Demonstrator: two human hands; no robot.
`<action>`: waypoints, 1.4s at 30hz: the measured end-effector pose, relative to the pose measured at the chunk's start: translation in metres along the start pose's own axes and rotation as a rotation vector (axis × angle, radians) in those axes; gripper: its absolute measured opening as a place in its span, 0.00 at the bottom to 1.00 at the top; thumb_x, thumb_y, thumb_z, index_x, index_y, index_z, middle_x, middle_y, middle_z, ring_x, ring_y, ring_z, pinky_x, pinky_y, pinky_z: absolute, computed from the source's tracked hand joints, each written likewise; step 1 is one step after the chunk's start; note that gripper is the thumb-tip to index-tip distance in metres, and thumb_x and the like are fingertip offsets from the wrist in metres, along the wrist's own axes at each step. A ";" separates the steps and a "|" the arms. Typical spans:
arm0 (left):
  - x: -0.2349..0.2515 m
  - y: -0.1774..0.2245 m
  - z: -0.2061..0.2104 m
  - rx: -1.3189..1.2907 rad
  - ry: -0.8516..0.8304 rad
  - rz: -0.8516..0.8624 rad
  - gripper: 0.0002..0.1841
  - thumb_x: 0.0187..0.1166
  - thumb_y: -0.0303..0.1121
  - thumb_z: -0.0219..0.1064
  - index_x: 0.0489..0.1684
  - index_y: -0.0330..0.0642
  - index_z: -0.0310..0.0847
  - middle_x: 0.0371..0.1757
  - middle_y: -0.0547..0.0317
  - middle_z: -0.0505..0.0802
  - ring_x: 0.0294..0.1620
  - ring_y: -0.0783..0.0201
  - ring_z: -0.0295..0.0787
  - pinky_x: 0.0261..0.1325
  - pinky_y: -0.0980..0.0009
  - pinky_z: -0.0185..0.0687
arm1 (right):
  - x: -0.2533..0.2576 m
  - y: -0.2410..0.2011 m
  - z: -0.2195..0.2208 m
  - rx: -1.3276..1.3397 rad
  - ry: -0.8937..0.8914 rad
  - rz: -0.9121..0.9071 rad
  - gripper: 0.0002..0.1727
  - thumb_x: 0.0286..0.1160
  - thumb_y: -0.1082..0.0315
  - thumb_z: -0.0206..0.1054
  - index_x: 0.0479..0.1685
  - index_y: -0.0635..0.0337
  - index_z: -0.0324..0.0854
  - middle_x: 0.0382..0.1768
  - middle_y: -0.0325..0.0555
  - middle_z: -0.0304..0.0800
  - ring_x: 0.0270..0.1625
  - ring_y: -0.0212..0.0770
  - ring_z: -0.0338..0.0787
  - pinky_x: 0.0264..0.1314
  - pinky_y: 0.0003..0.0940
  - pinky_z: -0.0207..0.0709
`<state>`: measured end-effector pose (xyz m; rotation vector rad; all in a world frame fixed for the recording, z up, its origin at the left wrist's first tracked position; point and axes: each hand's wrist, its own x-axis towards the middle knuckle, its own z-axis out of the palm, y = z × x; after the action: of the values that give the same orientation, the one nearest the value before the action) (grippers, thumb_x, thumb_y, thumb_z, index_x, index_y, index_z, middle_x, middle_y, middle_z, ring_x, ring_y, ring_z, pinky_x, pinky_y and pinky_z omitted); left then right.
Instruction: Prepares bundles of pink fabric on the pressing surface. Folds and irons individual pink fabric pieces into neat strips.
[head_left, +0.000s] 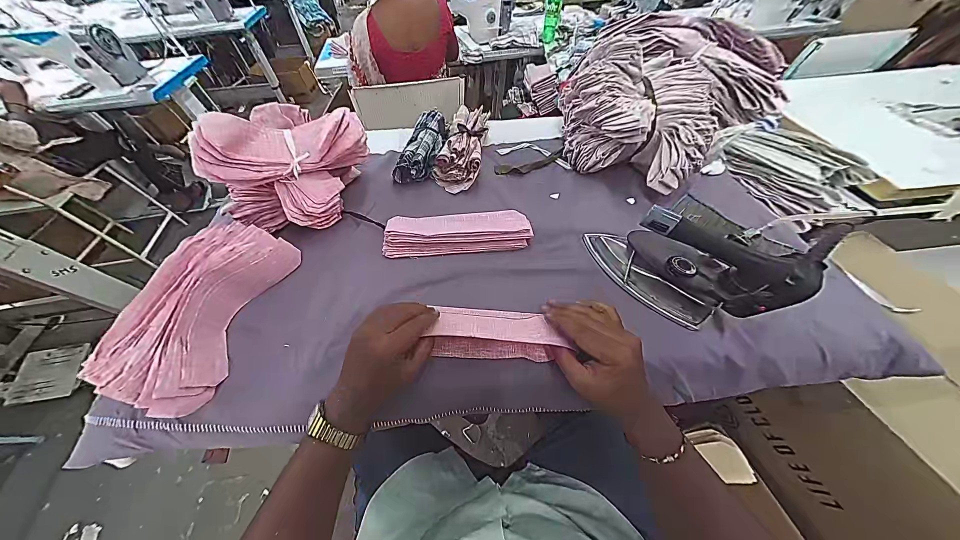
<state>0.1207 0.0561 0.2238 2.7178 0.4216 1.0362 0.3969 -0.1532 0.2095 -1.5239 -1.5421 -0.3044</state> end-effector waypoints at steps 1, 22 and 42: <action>-0.003 -0.002 0.002 -0.004 -0.042 0.019 0.12 0.82 0.35 0.64 0.54 0.49 0.94 0.62 0.62 0.95 0.69 0.64 0.89 0.77 0.59 0.81 | -0.004 0.000 0.002 -0.023 -0.034 -0.020 0.15 0.80 0.64 0.63 0.54 0.53 0.94 0.58 0.39 0.97 0.68 0.38 0.91 0.81 0.54 0.72; 0.024 0.000 0.005 0.079 -0.260 -0.109 0.17 0.81 0.48 0.61 0.60 0.65 0.92 0.57 0.70 0.91 0.61 0.65 0.83 0.68 0.52 0.71 | 0.021 0.011 0.012 -0.010 -0.201 0.098 0.13 0.77 0.50 0.69 0.47 0.43 0.95 0.46 0.30 0.96 0.54 0.34 0.89 0.61 0.44 0.77; 0.011 0.003 -0.001 -0.086 -0.181 -0.145 0.13 0.82 0.49 0.66 0.54 0.63 0.94 0.47 0.71 0.91 0.52 0.69 0.83 0.58 0.62 0.76 | 0.009 0.012 -0.009 0.181 -0.212 0.213 0.16 0.68 0.51 0.78 0.50 0.46 0.94 0.41 0.30 0.93 0.41 0.26 0.86 0.49 0.33 0.81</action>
<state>0.1289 0.0571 0.2323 2.6308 0.5198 0.7468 0.4130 -0.1510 0.2164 -1.5972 -1.5064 0.1194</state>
